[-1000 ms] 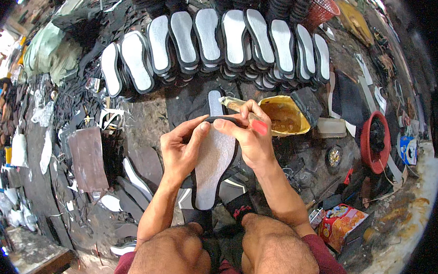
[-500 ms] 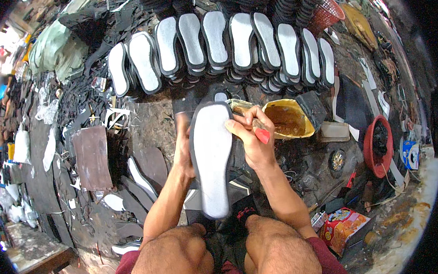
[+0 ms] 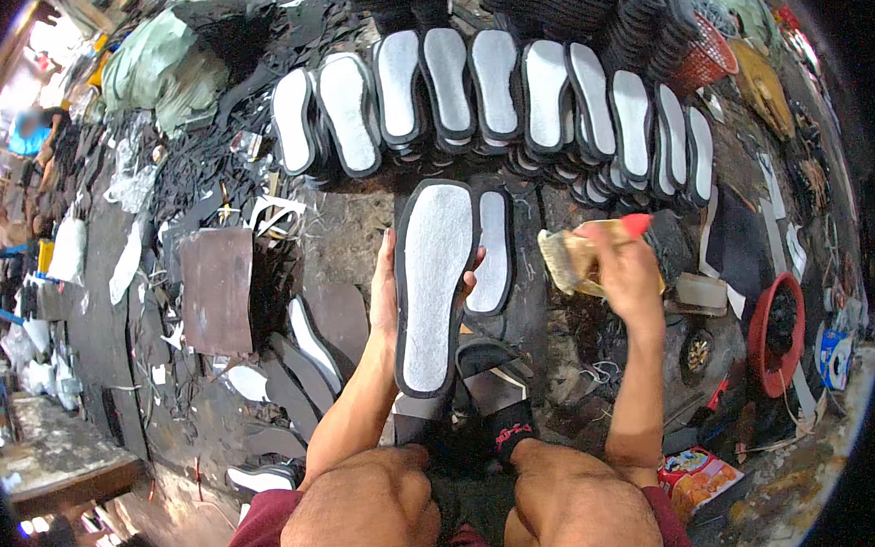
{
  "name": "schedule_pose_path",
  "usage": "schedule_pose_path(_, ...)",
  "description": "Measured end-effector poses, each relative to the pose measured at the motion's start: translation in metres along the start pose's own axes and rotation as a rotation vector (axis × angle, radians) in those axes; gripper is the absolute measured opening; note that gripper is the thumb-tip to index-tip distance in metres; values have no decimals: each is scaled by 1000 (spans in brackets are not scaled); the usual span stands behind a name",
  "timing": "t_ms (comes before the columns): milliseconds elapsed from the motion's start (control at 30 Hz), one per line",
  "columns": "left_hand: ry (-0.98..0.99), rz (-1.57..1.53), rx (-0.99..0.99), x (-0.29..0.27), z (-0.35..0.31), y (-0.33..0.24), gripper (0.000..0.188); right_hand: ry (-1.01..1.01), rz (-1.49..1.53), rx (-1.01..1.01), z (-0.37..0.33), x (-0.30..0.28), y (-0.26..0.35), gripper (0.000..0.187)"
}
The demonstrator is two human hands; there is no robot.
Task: The person applies glue to white shoe insoles using a brush and a yellow container, then places each glued insole onto a black sole. The person repeats this process for multiple insoles in a cluttered workshop.
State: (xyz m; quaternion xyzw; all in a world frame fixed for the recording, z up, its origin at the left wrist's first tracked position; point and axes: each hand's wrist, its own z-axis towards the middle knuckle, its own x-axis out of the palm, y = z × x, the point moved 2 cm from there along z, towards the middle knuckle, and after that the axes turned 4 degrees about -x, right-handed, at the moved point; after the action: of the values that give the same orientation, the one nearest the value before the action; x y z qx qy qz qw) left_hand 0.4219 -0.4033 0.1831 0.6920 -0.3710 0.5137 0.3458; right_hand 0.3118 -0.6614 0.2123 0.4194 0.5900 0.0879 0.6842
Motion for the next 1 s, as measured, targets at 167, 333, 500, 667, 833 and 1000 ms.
schedule_pose_path(167,-157,142,102,12,5,5,89,-181,1262,147,-15,8,-12,40)
schedule_pose_path(333,-264,391,125,-9,1,-9,85,88,680,-416,-43,35,75,33)
schedule_pose_path(500,-374,647,414,-13,14,-3,85,43,341,-874,-43,61,116,25)
schedule_pose_path(667,-175,420,331,-43,-5,-9,86,-166,227,-974,-14,63,134,31)
schedule_pose_path(833,-282,506,414,-11,-1,11,76,-349,166,-813,20,61,140,17)
schedule_pose_path(1000,-127,175,249,-15,-9,-3,85,-364,248,-521,40,44,110,18)
